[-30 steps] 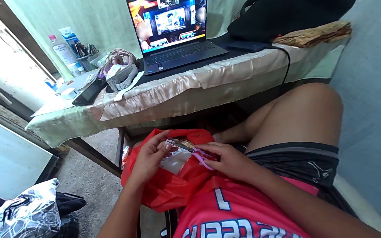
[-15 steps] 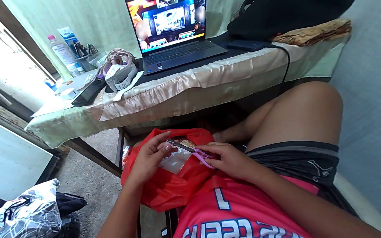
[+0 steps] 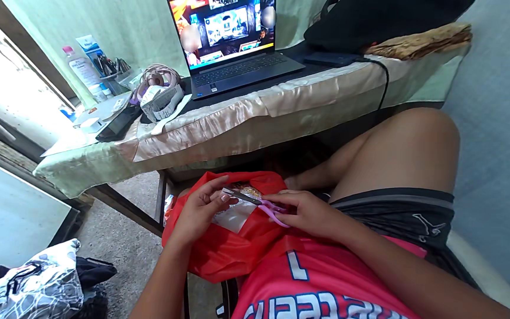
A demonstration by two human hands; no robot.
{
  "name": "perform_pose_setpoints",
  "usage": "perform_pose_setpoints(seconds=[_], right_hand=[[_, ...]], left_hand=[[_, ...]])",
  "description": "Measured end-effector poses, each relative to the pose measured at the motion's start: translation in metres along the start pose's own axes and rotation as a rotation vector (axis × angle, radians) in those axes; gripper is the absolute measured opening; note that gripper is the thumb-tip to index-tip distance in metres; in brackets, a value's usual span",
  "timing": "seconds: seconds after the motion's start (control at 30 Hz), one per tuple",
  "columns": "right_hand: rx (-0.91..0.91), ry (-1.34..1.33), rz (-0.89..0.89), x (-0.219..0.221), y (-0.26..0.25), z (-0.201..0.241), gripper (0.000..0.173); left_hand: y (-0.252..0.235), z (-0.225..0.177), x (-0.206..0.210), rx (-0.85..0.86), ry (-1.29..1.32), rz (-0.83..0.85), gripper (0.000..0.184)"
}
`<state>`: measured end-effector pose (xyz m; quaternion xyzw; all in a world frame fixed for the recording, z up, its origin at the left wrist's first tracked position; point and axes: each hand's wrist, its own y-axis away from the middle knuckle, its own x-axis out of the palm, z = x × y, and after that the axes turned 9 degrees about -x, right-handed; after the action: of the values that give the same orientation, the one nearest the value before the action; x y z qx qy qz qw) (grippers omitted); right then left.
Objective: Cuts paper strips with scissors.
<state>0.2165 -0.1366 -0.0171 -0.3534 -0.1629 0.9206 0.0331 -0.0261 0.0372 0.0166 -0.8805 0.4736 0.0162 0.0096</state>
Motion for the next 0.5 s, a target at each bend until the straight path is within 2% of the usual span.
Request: perform_pose_setpoints(seconds=[0.5], right_hand=[[0.02, -0.008, -0.002, -0.0013, 0.0003, -0.0006, 0.037]], left_hand=[[-0.0011, 0.0013, 0.0008, 0.004, 0.015, 0.016, 0.045]])
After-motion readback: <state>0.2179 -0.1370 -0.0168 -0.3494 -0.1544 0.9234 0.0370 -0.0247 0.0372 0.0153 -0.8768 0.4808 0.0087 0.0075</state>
